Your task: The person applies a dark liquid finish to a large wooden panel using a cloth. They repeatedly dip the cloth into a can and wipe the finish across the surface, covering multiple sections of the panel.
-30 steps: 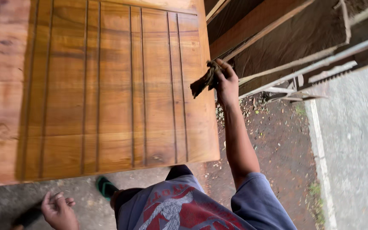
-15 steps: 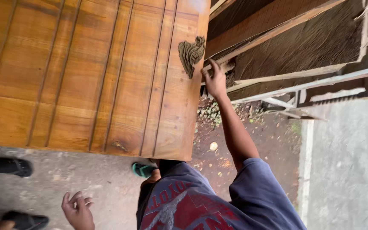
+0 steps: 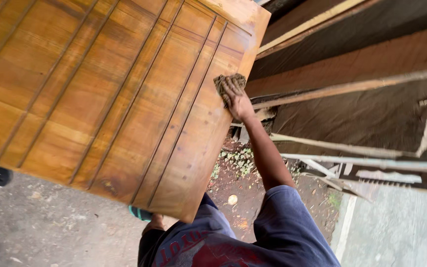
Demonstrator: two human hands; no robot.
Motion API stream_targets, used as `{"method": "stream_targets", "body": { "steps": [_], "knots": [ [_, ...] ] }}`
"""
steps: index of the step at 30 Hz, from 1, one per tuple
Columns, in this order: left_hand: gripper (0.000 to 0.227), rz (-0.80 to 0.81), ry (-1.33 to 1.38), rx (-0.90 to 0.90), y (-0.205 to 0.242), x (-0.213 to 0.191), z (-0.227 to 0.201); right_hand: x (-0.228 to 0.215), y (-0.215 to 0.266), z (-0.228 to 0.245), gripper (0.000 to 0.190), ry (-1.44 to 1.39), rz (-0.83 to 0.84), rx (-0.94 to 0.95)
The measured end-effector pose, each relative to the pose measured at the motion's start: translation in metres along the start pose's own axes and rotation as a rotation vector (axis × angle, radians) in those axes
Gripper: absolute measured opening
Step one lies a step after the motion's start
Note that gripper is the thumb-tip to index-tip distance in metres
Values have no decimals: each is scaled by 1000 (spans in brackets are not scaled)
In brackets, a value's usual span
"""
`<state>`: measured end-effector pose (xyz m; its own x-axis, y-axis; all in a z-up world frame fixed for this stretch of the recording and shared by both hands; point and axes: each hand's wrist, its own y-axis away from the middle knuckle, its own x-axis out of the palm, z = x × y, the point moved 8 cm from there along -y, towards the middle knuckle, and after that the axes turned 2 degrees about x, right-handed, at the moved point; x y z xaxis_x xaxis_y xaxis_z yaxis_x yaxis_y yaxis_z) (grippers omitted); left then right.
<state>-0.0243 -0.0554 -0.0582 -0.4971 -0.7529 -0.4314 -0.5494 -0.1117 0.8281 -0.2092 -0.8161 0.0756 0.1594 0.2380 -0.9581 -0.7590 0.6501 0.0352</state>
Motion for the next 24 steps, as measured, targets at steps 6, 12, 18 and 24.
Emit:
{"method": "stream_targets", "body": {
  "steps": [6, 12, 18, 24],
  "knots": [
    [66, -41, 39, -4, 15, 86, -37, -37, -149, -125, 50, 75, -103, -79],
    [66, -63, 26, -54, 34, 117, -59, -51, -120, -50, 52, 89, 15, -377],
    [67, -80, 34, -87, 55, 153, -64, -23, -115, -51, 54, 175, -18, -644],
    [68, -136, 54, -114, 86, 152, -44, -16, -227, -86, 55, 2, -36, -295]
  ]
}}
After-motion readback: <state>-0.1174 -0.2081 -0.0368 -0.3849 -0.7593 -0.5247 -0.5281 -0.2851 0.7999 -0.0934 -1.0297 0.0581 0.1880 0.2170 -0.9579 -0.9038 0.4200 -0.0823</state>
